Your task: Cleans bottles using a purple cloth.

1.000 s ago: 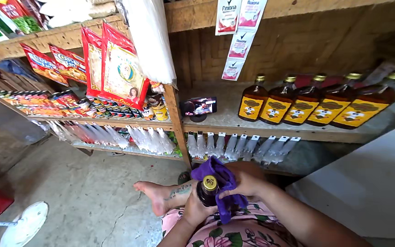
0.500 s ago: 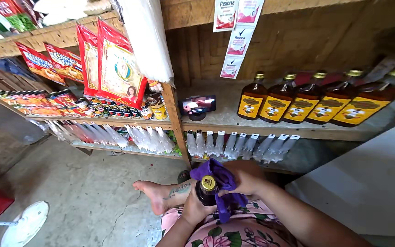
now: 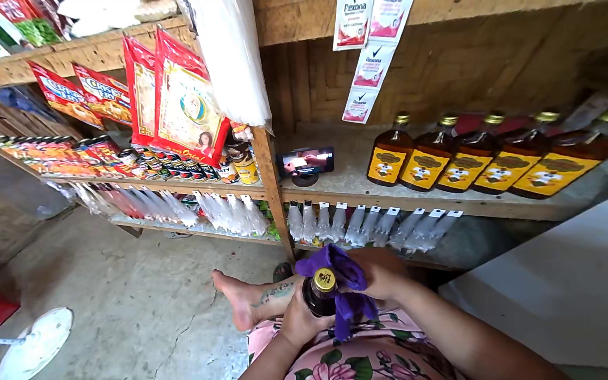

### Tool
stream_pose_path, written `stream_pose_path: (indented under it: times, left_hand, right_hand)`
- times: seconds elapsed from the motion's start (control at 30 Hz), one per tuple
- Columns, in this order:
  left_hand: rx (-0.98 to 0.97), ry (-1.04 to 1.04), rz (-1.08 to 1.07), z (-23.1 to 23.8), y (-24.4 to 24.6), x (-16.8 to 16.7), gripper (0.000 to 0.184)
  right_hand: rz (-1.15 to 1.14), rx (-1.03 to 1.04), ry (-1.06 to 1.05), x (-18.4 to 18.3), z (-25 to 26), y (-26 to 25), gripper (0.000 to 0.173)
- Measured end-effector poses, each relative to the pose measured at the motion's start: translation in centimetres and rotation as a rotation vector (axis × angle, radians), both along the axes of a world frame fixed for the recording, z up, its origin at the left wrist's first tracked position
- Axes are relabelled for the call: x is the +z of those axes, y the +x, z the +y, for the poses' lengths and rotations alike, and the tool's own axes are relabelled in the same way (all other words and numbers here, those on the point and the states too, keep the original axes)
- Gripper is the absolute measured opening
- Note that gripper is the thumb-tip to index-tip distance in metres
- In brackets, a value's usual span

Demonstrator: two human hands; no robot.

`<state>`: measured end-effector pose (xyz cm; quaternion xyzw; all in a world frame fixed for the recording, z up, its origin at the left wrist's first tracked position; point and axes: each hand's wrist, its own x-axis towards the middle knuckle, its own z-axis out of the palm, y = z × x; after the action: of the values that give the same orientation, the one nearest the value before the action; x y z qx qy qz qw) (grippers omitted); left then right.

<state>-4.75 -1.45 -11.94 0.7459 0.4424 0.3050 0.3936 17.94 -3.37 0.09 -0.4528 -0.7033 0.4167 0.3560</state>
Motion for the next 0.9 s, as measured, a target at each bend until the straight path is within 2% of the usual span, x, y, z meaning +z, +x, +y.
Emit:
stream_pose_path:
  times: [0.07,0.17,0.27,0.33,0.43,0.67,0.8,0.9]
  left_hand:
    - [-0.008,-0.006,0.009,0.0,-0.1,0.0,0.108]
    - [-0.019,0.037,-0.022,0.2,-0.1,-0.4,0.109]
    - [-0.011,0.024,-0.013,0.2,0.0,-0.4,0.111]
    - [-0.001,0.036,-0.012,0.3,0.0,-0.6,0.111]
    - [0.006,0.038,0.001,0.2,0.0,-0.2,0.106]
    - [-0.008,0.016,-0.07,0.2,-0.1,-0.2,0.093]
    - [0.002,0.059,0.028,0.0,0.2,0.6,0.081]
    - [-0.024,0.157,0.12,-0.1,0.1,1.3,0.076]
  right_hand:
    - [0.017,0.013,0.008,-0.5,0.0,0.3,0.059]
    - [-0.038,0.019,-0.096,-0.1,-0.2,0.3,0.076]
    - [0.041,0.002,-0.162,0.0,-0.6,-0.5,0.083]
    - [0.112,-0.026,-0.182,0.0,-0.7,-1.3,0.085]
    - [0.182,-0.084,-0.089,-0.8,-0.8,-2.6,0.086]
    - [0.145,-0.338,0.121,-2.0,-1.2,-5.7,0.084]
    - [0.119,-0.465,0.133,-1.5,-0.8,-6.5,0.085]
    - [0.187,-0.461,0.123,-1.0,-0.2,-5.9,0.082]
